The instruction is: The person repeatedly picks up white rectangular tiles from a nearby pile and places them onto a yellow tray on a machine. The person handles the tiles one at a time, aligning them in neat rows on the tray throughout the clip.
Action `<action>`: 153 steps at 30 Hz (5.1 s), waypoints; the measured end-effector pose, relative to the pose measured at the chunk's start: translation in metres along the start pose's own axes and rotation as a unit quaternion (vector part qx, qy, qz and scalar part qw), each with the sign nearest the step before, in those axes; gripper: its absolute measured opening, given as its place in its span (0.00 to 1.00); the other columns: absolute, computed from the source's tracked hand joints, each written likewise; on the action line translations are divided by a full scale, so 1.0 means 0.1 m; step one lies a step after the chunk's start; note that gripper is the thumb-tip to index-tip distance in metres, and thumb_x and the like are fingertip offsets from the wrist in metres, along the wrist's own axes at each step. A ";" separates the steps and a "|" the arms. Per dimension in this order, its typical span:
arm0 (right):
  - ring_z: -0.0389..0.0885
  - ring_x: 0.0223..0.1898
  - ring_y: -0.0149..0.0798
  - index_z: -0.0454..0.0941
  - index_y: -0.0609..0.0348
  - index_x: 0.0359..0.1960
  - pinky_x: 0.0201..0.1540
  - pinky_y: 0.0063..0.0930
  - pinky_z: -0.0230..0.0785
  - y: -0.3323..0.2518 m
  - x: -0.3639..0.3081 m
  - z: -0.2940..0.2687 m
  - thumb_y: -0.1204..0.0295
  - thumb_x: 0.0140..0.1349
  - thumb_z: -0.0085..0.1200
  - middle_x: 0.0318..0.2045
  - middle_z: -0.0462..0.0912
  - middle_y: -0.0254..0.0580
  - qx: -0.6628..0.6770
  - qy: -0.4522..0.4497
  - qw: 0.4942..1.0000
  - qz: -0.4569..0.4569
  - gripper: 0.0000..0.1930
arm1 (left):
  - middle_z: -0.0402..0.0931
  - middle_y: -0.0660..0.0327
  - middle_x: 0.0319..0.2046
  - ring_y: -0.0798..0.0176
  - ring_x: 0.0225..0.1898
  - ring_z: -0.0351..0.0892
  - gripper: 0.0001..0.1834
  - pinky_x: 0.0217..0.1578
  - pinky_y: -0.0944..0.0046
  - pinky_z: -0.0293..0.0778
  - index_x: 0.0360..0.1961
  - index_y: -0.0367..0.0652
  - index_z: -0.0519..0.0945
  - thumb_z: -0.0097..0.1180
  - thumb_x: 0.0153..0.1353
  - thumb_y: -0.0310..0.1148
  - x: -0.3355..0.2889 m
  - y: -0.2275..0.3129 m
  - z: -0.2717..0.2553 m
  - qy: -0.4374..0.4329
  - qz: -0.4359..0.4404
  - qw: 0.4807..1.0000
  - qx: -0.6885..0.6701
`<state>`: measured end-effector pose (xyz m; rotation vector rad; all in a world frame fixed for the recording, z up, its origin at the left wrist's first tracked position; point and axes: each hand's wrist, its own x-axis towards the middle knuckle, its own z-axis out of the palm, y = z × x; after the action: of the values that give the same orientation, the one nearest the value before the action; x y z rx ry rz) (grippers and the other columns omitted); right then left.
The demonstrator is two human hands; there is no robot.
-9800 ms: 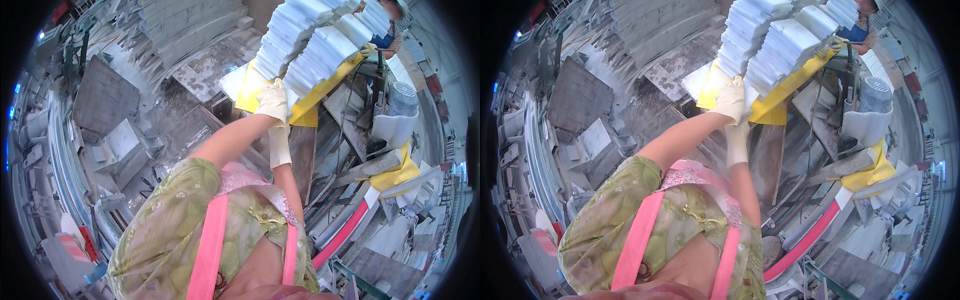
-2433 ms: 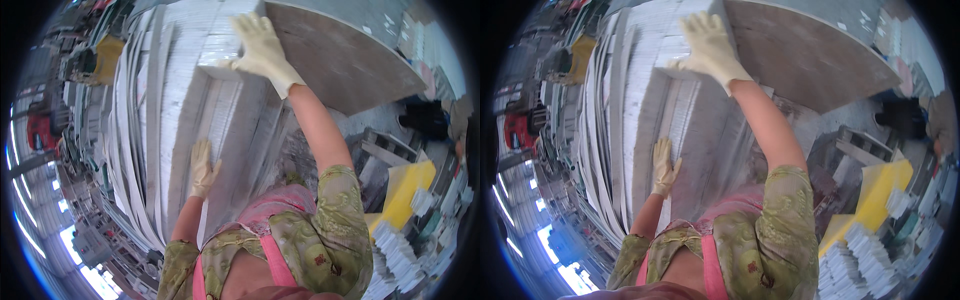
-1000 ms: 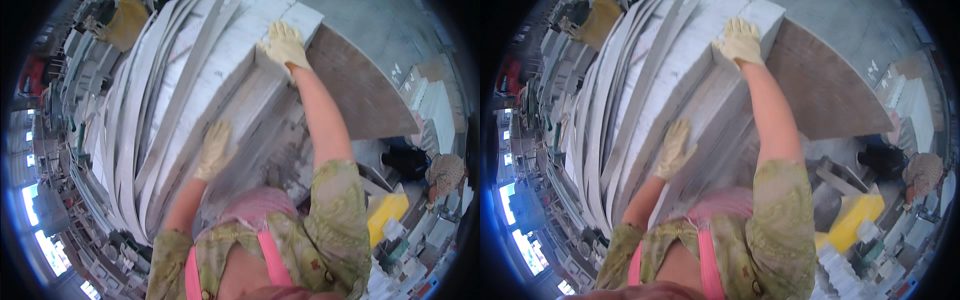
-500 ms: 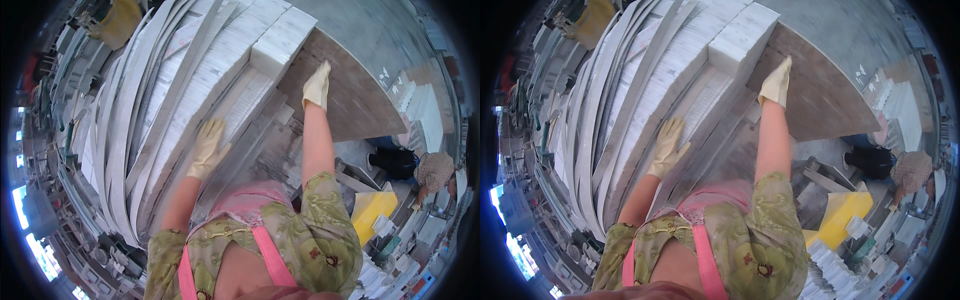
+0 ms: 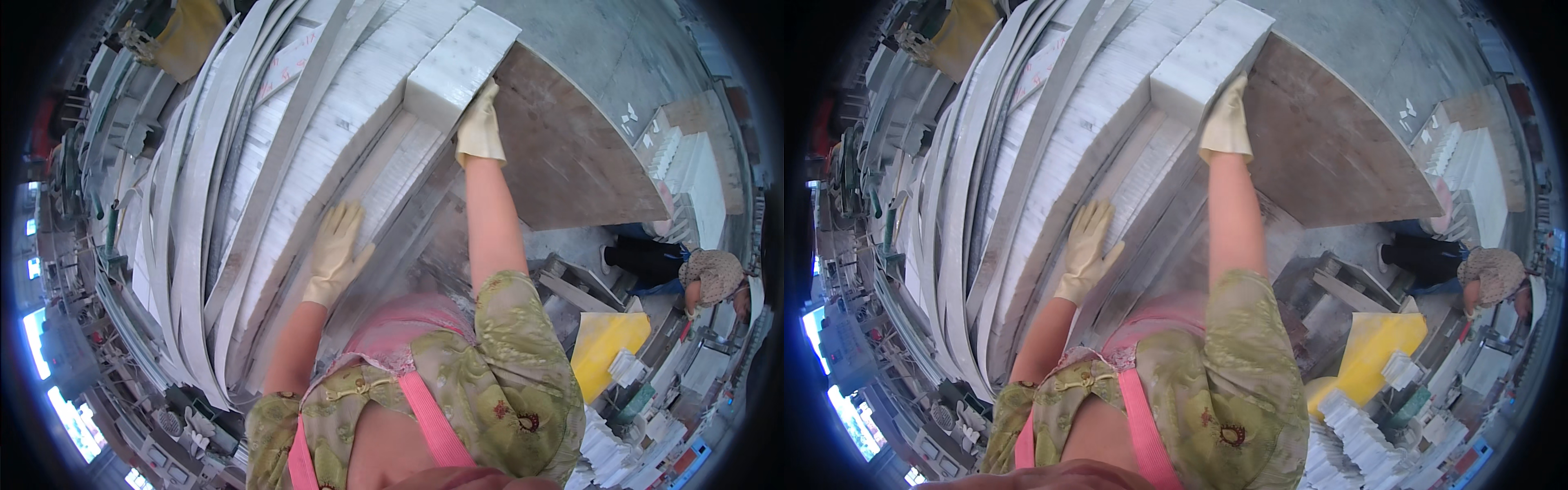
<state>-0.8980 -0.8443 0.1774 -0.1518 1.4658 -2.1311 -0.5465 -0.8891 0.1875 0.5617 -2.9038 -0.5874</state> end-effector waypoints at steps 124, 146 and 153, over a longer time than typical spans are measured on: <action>0.79 0.57 0.57 0.74 0.61 0.62 0.57 0.48 0.72 5.73 -17.11 -10.03 0.51 0.58 0.64 0.57 0.81 0.55 0.144 0.814 0.400 0.395 0.35 | 0.71 0.45 0.67 0.51 0.71 0.66 0.29 0.72 0.56 0.57 0.68 0.27 0.69 0.39 0.81 0.44 -10.03 12.03 6.27 -0.279 0.708 0.640 0.107; 0.73 0.63 0.45 0.47 0.52 0.79 0.68 0.44 0.65 6.10 -17.54 -11.99 0.44 0.50 0.74 0.66 0.68 0.53 -0.051 0.822 0.322 0.467 0.62 | 0.76 0.45 0.59 0.50 0.57 0.78 0.29 0.55 0.55 0.77 0.65 0.31 0.73 0.43 0.78 0.47 -9.26 11.84 6.20 -0.039 0.796 0.598 0.089; 0.71 0.64 0.50 0.53 0.55 0.78 0.68 0.45 0.64 6.17 -17.48 -12.10 0.47 0.49 0.75 0.65 0.70 0.51 -0.012 0.809 0.338 0.481 0.59 | 0.74 0.44 0.61 0.49 0.60 0.76 0.30 0.58 0.53 0.76 0.66 0.30 0.71 0.43 0.77 0.48 -9.63 11.82 6.45 -0.060 0.802 0.591 0.066</action>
<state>0.3420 0.8607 -0.4970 2.7099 1.3572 -0.5428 -0.1763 0.7154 0.0185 -1.9495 -2.1392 -0.0362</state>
